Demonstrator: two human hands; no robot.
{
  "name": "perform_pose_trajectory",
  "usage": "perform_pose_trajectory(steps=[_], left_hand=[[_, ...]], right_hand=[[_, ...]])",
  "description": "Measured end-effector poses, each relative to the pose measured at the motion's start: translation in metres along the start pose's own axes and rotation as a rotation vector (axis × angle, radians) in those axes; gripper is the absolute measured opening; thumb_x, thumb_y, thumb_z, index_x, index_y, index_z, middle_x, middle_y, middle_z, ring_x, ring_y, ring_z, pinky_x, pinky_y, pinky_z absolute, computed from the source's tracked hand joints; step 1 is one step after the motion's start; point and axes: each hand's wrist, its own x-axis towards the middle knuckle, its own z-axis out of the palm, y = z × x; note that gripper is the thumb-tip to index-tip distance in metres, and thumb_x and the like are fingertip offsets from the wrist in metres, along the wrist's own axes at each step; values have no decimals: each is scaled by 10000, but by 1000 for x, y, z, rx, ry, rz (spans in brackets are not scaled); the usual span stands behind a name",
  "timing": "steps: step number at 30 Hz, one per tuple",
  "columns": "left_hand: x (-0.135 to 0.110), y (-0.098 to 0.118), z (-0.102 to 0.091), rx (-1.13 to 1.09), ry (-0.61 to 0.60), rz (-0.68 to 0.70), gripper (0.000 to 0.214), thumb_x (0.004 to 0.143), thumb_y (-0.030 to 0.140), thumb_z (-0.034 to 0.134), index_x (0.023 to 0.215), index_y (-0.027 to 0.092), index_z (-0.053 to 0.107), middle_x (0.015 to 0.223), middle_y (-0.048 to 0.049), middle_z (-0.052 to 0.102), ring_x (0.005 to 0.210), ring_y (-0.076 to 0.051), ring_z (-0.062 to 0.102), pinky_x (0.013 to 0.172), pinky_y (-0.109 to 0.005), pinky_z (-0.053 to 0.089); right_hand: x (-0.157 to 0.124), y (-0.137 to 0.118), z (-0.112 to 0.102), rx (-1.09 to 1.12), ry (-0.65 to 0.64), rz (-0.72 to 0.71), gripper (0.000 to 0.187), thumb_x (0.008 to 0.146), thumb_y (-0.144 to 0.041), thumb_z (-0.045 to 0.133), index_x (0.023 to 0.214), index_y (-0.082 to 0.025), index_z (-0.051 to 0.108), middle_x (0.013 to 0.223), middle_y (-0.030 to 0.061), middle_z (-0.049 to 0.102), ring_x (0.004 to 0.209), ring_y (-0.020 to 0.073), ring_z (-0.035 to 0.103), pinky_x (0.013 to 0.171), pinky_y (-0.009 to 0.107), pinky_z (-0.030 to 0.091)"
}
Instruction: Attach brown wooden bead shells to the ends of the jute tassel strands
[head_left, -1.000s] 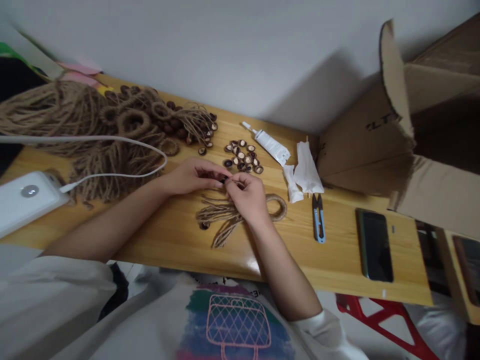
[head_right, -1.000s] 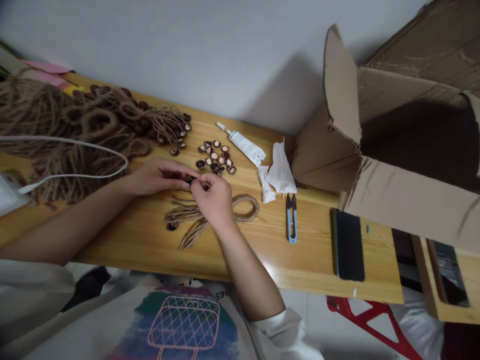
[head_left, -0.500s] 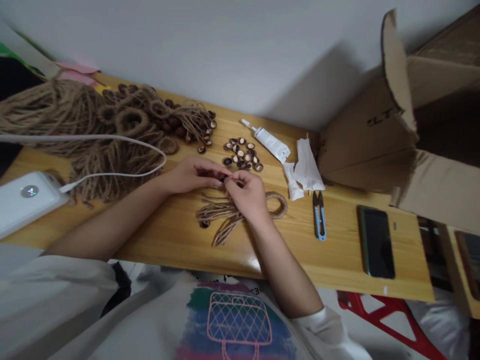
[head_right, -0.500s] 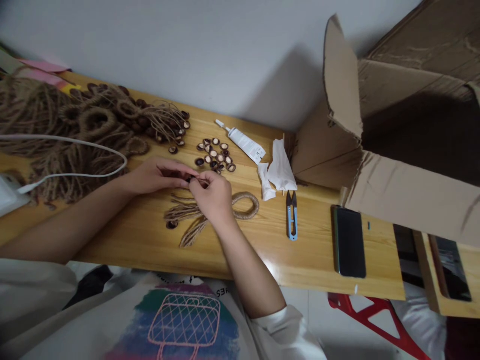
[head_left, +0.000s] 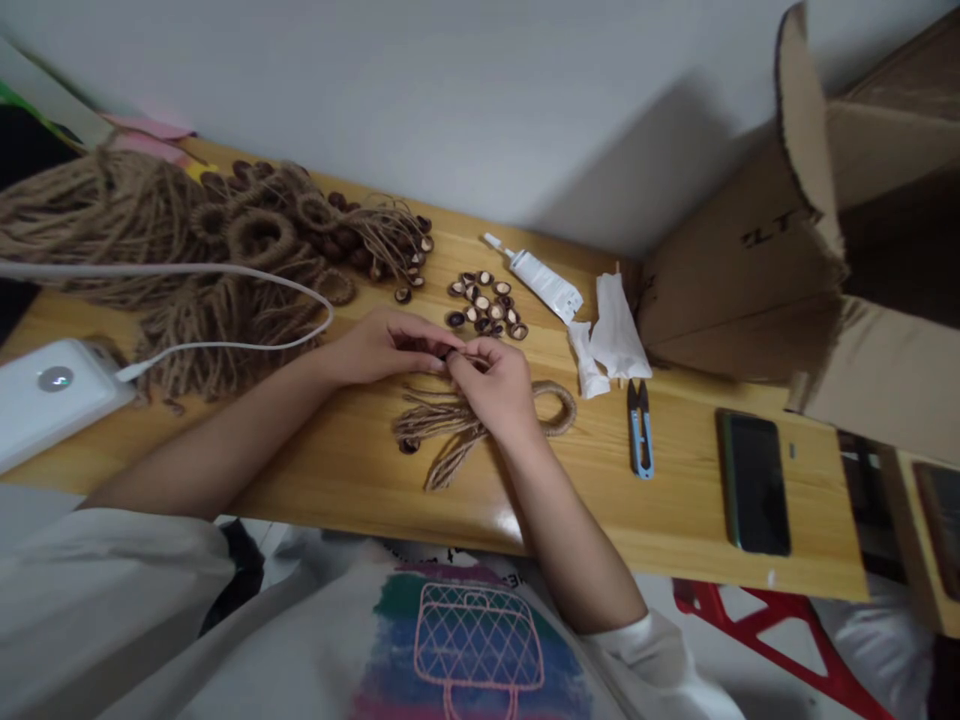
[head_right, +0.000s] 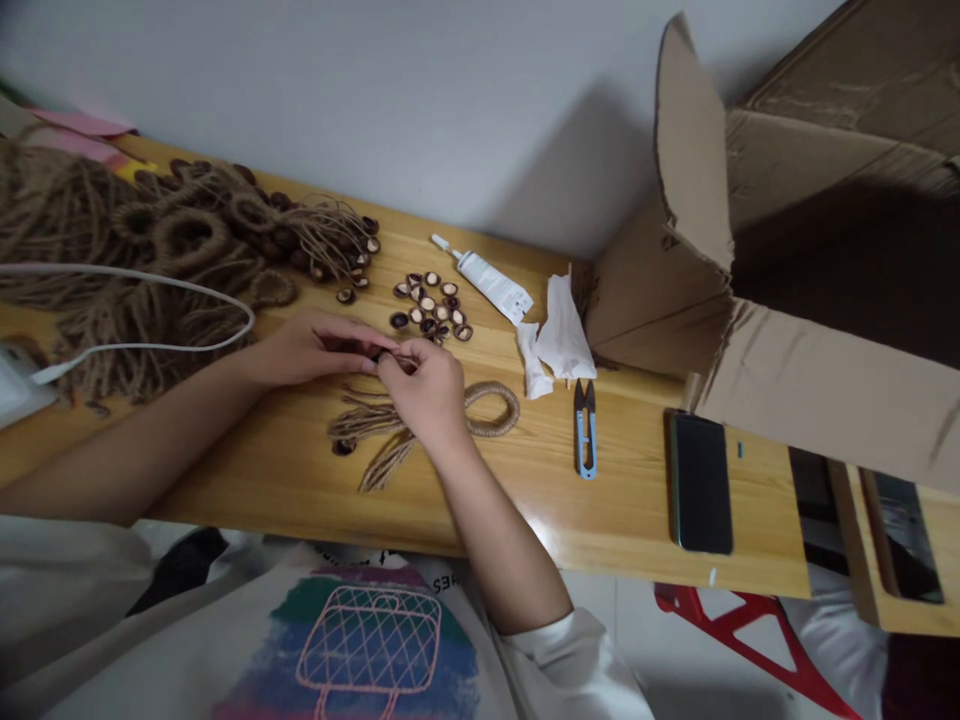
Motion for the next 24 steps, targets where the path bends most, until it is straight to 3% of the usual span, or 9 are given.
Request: perform_pose_trajectory(steps=[5, 24], left_hand=[[0, 1, 0, -11, -6, -18, 278, 720, 299, 753, 983, 213, 735, 957, 30, 753, 867, -146, 664, 822, -247, 499], [-1, -8, 0, 47, 6, 10, 327, 731, 316, 717, 1023, 169, 732, 948, -48, 754, 834, -158, 669, 767, -231, 515]], right_hand=[[0, 1, 0, -15, 7, -7, 192, 708, -336, 553, 632, -163, 586, 584, -20, 574, 576, 92, 477, 565, 204, 345], [1, 0, -1, -41, 9, -7, 176, 710, -309, 562, 617, -162, 581, 546, -37, 529, 570, 87, 457, 569, 198, 342]])
